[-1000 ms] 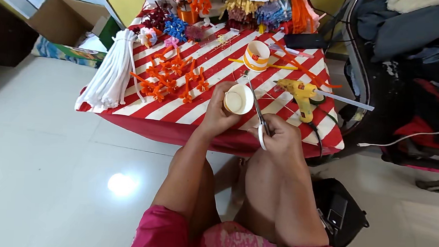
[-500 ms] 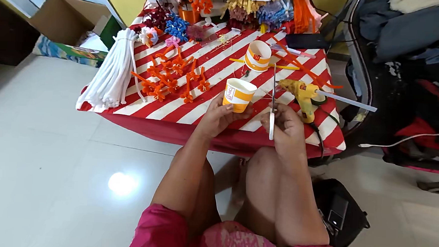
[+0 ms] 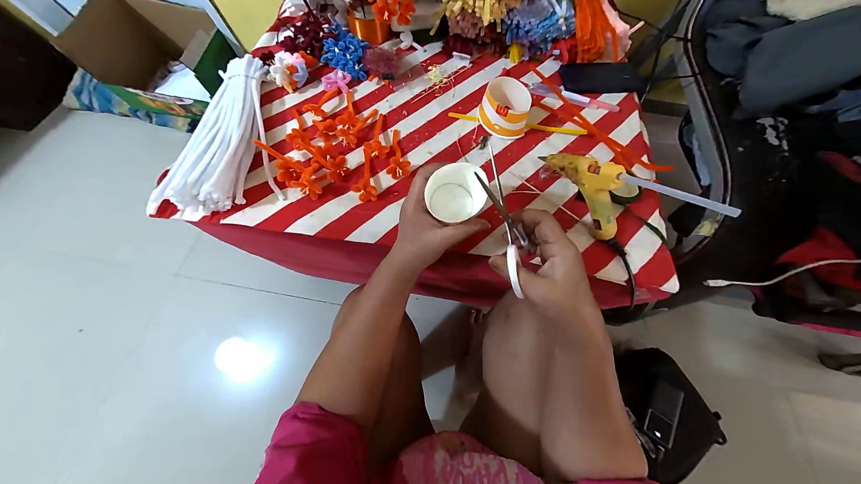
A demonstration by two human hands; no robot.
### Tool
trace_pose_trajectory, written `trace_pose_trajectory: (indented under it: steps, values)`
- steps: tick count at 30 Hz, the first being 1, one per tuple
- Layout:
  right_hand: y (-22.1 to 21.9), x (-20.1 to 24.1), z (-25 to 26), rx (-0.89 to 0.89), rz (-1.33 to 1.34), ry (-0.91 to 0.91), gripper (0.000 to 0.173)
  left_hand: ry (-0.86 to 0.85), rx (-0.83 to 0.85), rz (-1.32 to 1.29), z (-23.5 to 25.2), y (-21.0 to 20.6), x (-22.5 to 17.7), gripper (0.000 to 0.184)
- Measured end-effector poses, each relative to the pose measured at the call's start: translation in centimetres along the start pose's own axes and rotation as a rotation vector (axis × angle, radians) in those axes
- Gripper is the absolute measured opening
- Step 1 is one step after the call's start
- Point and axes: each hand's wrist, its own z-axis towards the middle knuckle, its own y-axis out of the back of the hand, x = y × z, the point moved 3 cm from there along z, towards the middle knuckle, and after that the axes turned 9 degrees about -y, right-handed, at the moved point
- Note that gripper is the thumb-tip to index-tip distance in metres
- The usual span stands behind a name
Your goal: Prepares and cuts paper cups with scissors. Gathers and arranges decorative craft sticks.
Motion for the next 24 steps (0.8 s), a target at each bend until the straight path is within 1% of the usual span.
trace_pose_trajectory:
  steps: [2,4,8,12,16,21,24]
  values:
    - [0.0,0.1,-0.1,-0.053,-0.080,0.005,0.044,-0.084,0.018,0.101,0.1,0.0,0.0,0.068]
    - [0.1,0.1,-0.2,-0.109,-0.182,0.012,0.042,-0.151,0.067,0.119,0.1,0.0,0.2,0.064]
    - [0.3,0.3,-0.4,-0.158,-0.307,0.012,0.039,-0.191,0.115,0.129,0.1,-0.1,0.6,0.062]
    - [0.0,0.6,-0.5,-0.203,-0.331,0.029,0.035,-0.246,0.073,0.195,0.0,-0.2,0.8,0.063]
    - [-0.4,0.7,-0.6,-0.228,-0.332,0.053,0.033,-0.317,0.034,0.263,-0.1,-0.8,0.7,0.057]
    - [-0.2,0.6,-0.5,-0.206,-0.356,0.028,0.038,-0.344,0.050,0.311,0.0,-1.1,0.7,0.052]
    - [-0.2,0.6,-0.5,-0.168,-0.373,-0.015,0.043,-0.336,0.017,0.347,-0.1,-1.2,0.8,0.049]
